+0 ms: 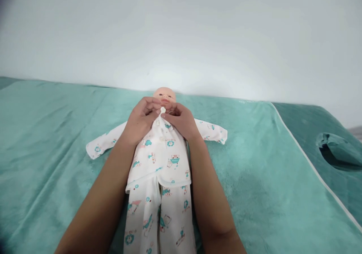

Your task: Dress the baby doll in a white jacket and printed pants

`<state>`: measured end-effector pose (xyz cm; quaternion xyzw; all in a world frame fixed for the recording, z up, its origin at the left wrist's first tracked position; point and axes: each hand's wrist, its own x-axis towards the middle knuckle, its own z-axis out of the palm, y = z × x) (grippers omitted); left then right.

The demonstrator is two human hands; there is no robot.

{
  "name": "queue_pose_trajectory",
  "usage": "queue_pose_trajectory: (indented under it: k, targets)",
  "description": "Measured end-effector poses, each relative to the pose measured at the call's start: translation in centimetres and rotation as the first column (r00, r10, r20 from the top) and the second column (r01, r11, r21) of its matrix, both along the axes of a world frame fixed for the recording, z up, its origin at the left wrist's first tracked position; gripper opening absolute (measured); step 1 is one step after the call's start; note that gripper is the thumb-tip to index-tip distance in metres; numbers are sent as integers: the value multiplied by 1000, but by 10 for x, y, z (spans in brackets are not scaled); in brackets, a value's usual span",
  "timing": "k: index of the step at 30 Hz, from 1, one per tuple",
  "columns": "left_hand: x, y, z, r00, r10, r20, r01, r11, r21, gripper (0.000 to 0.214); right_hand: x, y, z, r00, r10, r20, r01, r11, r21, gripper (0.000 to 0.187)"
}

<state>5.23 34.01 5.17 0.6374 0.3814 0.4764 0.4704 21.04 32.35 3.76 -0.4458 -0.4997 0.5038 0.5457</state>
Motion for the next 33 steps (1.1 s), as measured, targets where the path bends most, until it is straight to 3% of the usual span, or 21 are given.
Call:
queue_pose_trajectory:
  k: [8,16,22,28,33]
  targets:
    - [-2,1,0,989,-38,142,52,994,-101,26,-1,-2,5,995,-19,100,15,999,45,30]
    - [2,4,-2,995,75,72,-69,995,-74,27,-2,1,1,994,7,105,-13,998,61,18]
    - [2,4,-3,994,95,57,-92,994,-57,28,-1,4,-4,999,-1,43,-1,998,58,28]
    - [6,2,-4,989,150,-12,-149,986,73,24,0,6,-6,997,-9,82,3,997,78,32]
    - [7,0,2,961,263,-81,-266,964,-24,13,-1,7,-5,994,-32,107,26,998,59,33]
